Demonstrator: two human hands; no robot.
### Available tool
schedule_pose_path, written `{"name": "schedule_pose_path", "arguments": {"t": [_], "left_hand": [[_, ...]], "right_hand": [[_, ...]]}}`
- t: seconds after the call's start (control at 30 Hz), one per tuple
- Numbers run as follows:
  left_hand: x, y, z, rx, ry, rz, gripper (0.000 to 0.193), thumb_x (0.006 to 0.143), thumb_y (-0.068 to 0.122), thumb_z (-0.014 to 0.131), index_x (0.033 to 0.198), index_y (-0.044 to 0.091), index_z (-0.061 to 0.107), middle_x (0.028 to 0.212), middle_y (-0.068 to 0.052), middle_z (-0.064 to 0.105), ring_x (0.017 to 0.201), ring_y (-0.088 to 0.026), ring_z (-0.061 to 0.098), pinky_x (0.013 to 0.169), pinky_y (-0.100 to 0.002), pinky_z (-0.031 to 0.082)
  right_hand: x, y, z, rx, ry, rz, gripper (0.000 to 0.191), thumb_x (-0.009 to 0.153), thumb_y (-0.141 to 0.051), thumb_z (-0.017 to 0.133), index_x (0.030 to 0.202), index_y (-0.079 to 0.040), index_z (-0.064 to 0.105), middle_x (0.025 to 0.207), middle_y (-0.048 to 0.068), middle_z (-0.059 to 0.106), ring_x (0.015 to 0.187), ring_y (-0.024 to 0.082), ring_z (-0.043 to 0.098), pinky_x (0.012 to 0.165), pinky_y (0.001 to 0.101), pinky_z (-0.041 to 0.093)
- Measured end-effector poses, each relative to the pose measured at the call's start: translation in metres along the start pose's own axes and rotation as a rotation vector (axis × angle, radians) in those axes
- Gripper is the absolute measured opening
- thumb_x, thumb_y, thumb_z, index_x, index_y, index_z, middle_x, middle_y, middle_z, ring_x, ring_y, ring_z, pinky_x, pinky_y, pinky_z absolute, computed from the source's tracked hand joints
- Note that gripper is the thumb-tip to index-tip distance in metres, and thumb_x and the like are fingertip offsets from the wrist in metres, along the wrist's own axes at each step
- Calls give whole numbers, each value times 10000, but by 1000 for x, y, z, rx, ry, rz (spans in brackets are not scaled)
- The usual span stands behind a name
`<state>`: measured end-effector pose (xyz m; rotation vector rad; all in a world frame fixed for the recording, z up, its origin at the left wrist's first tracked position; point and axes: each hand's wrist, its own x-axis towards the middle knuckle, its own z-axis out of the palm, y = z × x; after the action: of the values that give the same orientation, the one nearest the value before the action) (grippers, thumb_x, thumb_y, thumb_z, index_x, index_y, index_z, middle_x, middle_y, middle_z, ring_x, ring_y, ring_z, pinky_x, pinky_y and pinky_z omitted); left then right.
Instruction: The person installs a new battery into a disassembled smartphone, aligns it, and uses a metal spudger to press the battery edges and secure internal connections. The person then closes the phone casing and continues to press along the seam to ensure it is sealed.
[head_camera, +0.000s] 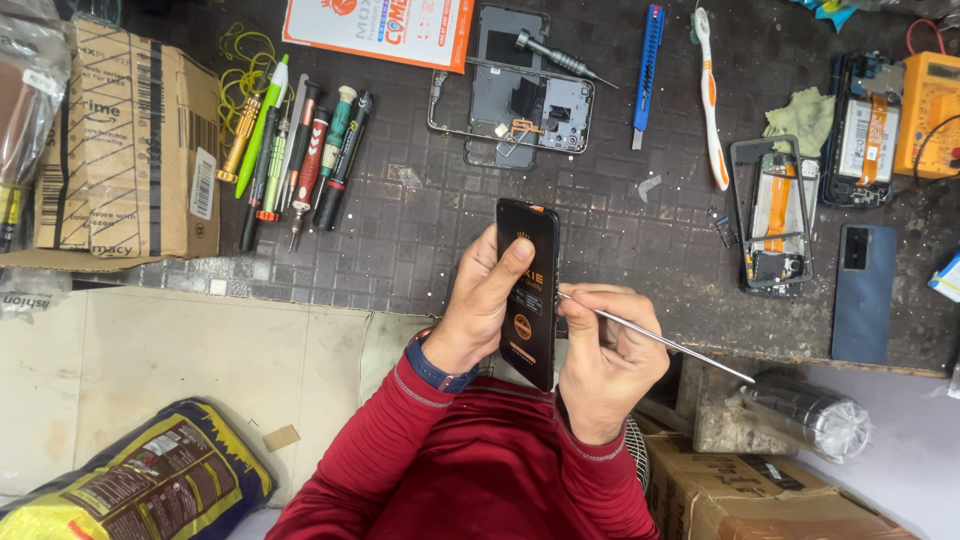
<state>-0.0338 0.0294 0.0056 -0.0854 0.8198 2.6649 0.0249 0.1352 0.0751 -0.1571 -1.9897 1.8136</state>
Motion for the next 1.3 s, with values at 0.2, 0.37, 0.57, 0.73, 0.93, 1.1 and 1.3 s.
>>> {"name": "schedule_pose_path", "arguments": {"t": [0.2,0.37,0.57,0.73,0.93,1.1,1.3], "left_hand": [[0,-2,-1,-8,-19,14,332,1058,267,692,1287,42,606,1010,17,658,855,-52,635,757,-230,543],[0,-1,-2,8,-9,7,362,1039,272,689,1316,53,606,1014,25,657,848,-43,627,750,-221,538],[0,0,0,6,-6,9,371,1034,269,690,1327,58,604,1016,29,656,851,-41,623,753,-218,534],[0,-1,0,2,-13,17,352,1047,263,691,1313,50,606,1018,25,656,861,-46,625,764,-225,534],[0,-3,-2,0,-14,24,360,1043,264,695,1324,55,610,1034,28,656,872,-40,620,773,-221,529],[0,-3,-2,6,0,11,375,1031,271,698,1325,58,608,1041,27,658,873,-41,623,772,-222,533],[0,-2,-2,10,-4,8,377,1032,272,702,1326,56,608,1038,28,658,873,-39,622,768,-220,531]], "right_hand": [[0,0,1,5,9,14,114,999,57,699,1062,26,609,1048,148,705,920,146,685,861,258,583],[-1,0,1,5,6,2,108,1005,61,693,1065,23,612,1051,147,703,920,147,686,870,260,584],[-1,0,0,12,8,8,120,995,68,697,1066,21,612,1047,146,703,926,150,690,866,258,583],[-1,0,0,10,4,1,121,995,67,698,1063,19,611,1056,145,700,942,148,688,877,257,584],[-1,0,0,19,2,3,115,1005,63,696,1070,18,613,1056,139,703,940,144,688,879,253,583],[-1,0,0,9,17,22,114,999,63,695,1064,18,613,1049,137,702,957,150,702,863,252,589],[-2,1,0,8,15,13,118,1000,63,698,1065,17,610,1055,137,700,963,153,702,875,253,590]]}}
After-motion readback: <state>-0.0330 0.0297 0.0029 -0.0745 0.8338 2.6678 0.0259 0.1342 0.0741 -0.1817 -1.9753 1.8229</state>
